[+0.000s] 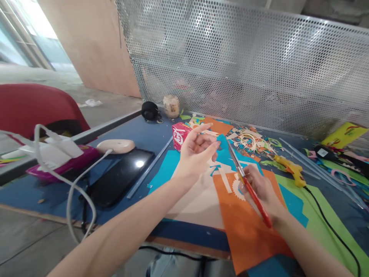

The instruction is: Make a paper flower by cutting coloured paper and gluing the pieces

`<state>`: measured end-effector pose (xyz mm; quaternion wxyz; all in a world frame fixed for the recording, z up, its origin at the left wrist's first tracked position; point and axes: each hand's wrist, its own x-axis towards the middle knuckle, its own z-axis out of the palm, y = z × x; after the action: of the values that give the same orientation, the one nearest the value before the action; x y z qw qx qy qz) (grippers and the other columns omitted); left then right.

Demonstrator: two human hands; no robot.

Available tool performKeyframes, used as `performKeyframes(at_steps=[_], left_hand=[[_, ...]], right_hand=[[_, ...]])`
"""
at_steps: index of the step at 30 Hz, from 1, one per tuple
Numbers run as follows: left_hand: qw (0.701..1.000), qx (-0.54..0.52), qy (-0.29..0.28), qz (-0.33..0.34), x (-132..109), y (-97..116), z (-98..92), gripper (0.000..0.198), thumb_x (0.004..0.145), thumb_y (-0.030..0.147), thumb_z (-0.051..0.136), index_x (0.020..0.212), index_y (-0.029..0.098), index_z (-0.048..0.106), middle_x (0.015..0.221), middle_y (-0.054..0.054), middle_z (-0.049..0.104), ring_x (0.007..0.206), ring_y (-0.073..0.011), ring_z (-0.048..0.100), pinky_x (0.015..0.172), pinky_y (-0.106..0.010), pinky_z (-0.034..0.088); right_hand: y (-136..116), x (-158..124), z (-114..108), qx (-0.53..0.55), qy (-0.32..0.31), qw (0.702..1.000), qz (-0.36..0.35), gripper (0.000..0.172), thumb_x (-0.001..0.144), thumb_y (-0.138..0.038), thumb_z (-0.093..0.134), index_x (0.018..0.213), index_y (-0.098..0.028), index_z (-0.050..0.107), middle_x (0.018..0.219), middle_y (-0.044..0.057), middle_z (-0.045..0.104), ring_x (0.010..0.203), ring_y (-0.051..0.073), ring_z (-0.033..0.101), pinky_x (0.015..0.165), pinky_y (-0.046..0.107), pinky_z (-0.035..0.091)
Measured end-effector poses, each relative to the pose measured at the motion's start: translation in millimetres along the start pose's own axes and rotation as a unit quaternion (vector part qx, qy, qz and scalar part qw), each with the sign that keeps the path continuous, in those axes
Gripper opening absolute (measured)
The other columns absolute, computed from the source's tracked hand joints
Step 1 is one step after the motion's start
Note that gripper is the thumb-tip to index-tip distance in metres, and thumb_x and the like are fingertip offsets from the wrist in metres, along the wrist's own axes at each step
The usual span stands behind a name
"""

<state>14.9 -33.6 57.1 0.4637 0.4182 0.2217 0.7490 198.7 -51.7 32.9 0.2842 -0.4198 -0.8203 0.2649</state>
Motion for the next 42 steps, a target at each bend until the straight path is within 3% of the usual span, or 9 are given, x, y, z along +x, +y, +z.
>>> performKeyframes(at_steps=[18, 31, 42], left_hand=[[0.999, -0.006, -0.014, -0.037, 0.7, -2.4, -0.5, 0.037, 0.06, 0.013, 0.072, 0.094, 0.018, 0.057, 0.064, 0.004, 0.058, 0.045, -0.0033, 0.047, 0.038, -0.016, 0.039], [1.0, -0.003, 0.003, -0.019, 3.9, -5.1, -4.7, 0.04, 0.062, 0.014, 0.071, 0.099, 0.017, 0.057, 0.067, 0.003, 0.061, 0.048, -0.0046, 0.049, 0.04, -0.018, 0.039], [0.999, -0.002, -0.007, -0.048, 3.2, -5.9, -3.8, 0.04, 0.06, 0.013, 0.072, 0.096, 0.017, 0.056, 0.064, 0.004, 0.06, 0.048, -0.0045, 0.049, 0.038, -0.016, 0.037]], right_hand=[[0.1, 1.7, -0.3, 0.005, -0.007, 1.0, 0.013, 0.015, 0.077, -0.023, 0.048, 0.082, -0.022, 0.034, 0.057, -0.006, 0.046, 0.047, 0.01, 0.042, 0.043, 0.021, 0.032], [1.9, 0.9, 1.0, 0.014, -0.001, 1.0, 0.014, 0.014, 0.078, -0.026, 0.047, 0.079, -0.023, 0.033, 0.054, -0.007, 0.043, 0.045, 0.009, 0.039, 0.041, 0.02, 0.029], [5.7, 4.0, 2.6, -0.005, 0.007, 1.0, 0.009, 0.015, 0.08, -0.03, 0.046, 0.08, -0.022, 0.033, 0.058, -0.006, 0.043, 0.048, 0.009, 0.04, 0.045, 0.022, 0.03]])
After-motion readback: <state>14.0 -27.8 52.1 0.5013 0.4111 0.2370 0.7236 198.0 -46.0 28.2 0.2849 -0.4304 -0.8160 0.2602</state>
